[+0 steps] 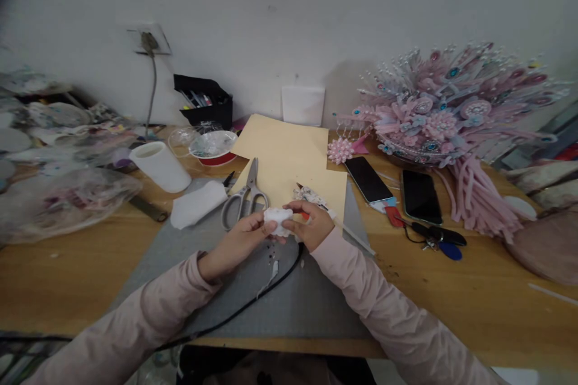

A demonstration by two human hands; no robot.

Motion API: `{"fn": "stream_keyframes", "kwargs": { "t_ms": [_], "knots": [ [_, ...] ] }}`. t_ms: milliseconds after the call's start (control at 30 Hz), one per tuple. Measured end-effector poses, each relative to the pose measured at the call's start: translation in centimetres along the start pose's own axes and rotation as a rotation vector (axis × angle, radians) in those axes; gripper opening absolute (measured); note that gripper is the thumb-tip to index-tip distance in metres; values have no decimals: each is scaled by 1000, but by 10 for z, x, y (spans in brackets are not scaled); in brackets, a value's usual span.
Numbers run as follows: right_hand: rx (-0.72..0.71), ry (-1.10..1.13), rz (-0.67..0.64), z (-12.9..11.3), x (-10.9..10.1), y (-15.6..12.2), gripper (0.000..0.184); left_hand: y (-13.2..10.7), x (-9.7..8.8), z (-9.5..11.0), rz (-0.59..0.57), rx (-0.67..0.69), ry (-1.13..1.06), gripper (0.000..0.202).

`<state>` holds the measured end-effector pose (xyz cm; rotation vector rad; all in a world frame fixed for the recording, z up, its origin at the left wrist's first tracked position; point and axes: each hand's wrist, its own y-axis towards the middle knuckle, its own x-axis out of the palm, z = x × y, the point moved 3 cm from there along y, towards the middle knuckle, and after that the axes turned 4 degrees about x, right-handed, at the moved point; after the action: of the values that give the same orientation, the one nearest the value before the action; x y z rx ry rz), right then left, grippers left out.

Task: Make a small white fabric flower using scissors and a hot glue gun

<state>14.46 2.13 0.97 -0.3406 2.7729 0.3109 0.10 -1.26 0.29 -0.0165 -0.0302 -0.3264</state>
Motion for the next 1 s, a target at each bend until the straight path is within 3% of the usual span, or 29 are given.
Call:
{"fn": "stream_keyframes", "kwargs": {
  "t_ms": [267,467,600,767,1000],
  "knots": [
    [-165,-117,69,-9,-1,-3,19,-2,-5,0,80,122,183,20],
    [-296,-158,75,-11,-1,-3,18,-4,-4,-2,108,144,293,22],
    [-217,-44,84,-10,3,-6,17,-5,-2,0,136,151,215,23],
    [-9,334,104,-5,14,-11,30,-9,4,4,190,197,-48,28],
    [50,511,105,-5,24,-15,30,-12,3,1,314,251,-142,28]
  ]
}}
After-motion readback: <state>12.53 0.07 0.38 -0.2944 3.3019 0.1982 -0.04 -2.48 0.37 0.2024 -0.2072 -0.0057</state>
